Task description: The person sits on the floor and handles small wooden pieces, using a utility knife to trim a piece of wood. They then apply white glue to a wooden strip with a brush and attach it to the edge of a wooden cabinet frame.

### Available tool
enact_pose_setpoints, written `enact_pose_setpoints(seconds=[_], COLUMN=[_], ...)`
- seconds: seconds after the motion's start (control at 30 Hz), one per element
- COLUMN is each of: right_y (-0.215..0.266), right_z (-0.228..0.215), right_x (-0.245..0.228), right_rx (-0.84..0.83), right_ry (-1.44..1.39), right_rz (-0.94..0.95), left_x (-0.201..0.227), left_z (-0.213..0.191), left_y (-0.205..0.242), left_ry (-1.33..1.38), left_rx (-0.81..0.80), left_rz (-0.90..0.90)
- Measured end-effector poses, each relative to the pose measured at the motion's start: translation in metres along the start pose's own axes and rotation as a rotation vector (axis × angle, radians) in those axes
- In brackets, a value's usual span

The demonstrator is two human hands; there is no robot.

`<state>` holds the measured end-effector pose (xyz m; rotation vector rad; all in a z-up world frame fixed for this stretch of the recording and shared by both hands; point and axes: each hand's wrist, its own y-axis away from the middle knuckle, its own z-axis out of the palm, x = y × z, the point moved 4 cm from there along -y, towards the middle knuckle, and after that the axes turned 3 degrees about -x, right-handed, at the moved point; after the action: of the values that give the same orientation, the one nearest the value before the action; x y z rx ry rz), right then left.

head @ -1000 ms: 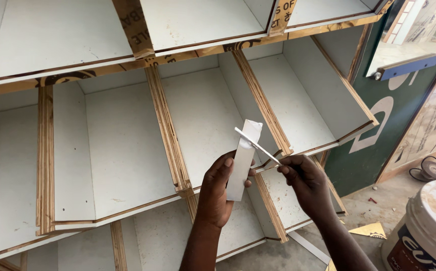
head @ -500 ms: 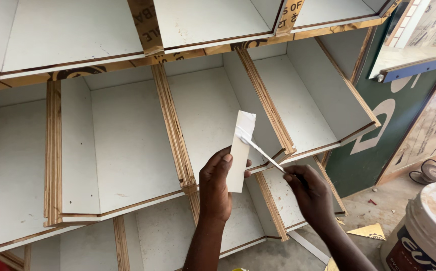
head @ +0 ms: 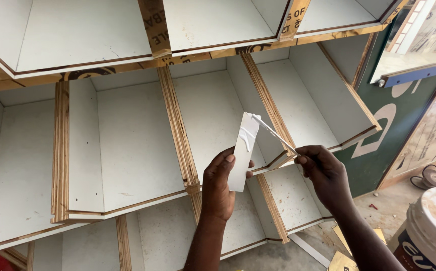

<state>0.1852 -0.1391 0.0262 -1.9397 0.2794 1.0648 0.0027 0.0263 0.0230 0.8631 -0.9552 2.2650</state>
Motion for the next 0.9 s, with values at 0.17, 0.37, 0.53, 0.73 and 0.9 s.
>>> enact_pose_setpoints(seconds=[0.17,0.37,0.53,0.73,0.9], right_y=[-0.006,0.007,0.012,0.012,0.009], right_z=[0.008,0.025,0.031,0.033,0.035], right_x=[0.0,-0.01,-0.003,-0.003,-0.01], right_rx=[-0.022,-0.071,-0.082,-0.062,-0.041], right_ry=[-0.002,0.023,0.083,0.116,0.104], right_rz=[-0.015,-0.089,0.02,-0.002,-0.069], left_x=[-0.001,-0.002,-0.006,-0.002,0.007], left_z=[0.0,0.0,-0.001,0.004,0.012], left_y=[0.001,-0.002,-0.007,-0.006,-0.003], left_ry=[0.021,-0.077,-0.068,0.0,-0.077], left_rx=[-0.006,0.026,0.016,-0.064,-0.14], left_rz=[-0.017,0.065,0.122,0.04,0.053])
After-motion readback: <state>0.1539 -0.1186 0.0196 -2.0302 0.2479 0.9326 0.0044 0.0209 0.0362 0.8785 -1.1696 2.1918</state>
